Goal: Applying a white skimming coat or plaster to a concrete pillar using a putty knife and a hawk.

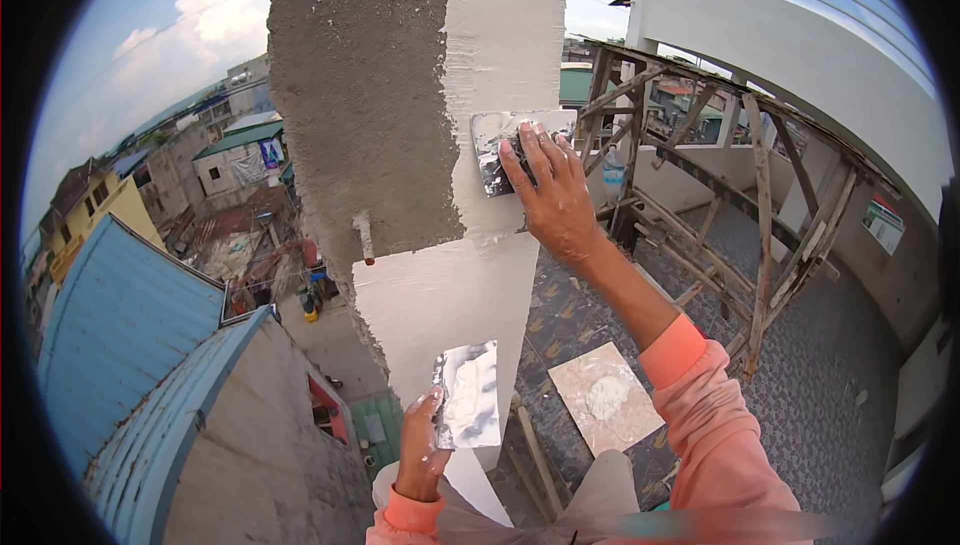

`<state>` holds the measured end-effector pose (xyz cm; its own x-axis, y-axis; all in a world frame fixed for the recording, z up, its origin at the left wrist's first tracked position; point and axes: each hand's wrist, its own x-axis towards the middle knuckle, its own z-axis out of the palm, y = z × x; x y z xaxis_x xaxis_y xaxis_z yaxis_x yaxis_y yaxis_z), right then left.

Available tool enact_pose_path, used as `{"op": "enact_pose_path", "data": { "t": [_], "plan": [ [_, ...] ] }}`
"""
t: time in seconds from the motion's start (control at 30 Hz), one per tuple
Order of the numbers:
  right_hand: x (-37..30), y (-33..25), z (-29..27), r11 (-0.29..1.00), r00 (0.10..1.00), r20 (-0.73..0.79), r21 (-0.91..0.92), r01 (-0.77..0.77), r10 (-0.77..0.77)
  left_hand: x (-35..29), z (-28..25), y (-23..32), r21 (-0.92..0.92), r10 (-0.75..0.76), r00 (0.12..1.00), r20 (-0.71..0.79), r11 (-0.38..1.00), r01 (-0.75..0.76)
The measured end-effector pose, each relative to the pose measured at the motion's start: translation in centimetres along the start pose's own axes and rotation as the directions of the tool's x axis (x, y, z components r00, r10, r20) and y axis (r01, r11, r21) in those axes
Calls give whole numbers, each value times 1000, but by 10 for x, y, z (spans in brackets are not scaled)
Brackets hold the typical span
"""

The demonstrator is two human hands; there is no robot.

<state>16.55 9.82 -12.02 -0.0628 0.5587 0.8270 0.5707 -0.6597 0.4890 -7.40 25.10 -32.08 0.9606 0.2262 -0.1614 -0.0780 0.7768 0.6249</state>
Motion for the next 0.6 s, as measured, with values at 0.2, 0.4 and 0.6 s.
{"op": "enact_pose_path", "data": {
  "t": [0.2,0.4,0.6],
  "plan": [
    [-41,-18,-11,993,999,23,112,30,-32,-1,7,-6,14,8,998,-60,1000,-8],
    [36,21,-64,904,964,-161,408,-130,211,4,-15,-9,81,7,999,-37,997,-4],
    [139,108,-58,996,938,-343,48,79,-58,-1,5,-6,55,2,998,-59,999,1]
  ]
}}
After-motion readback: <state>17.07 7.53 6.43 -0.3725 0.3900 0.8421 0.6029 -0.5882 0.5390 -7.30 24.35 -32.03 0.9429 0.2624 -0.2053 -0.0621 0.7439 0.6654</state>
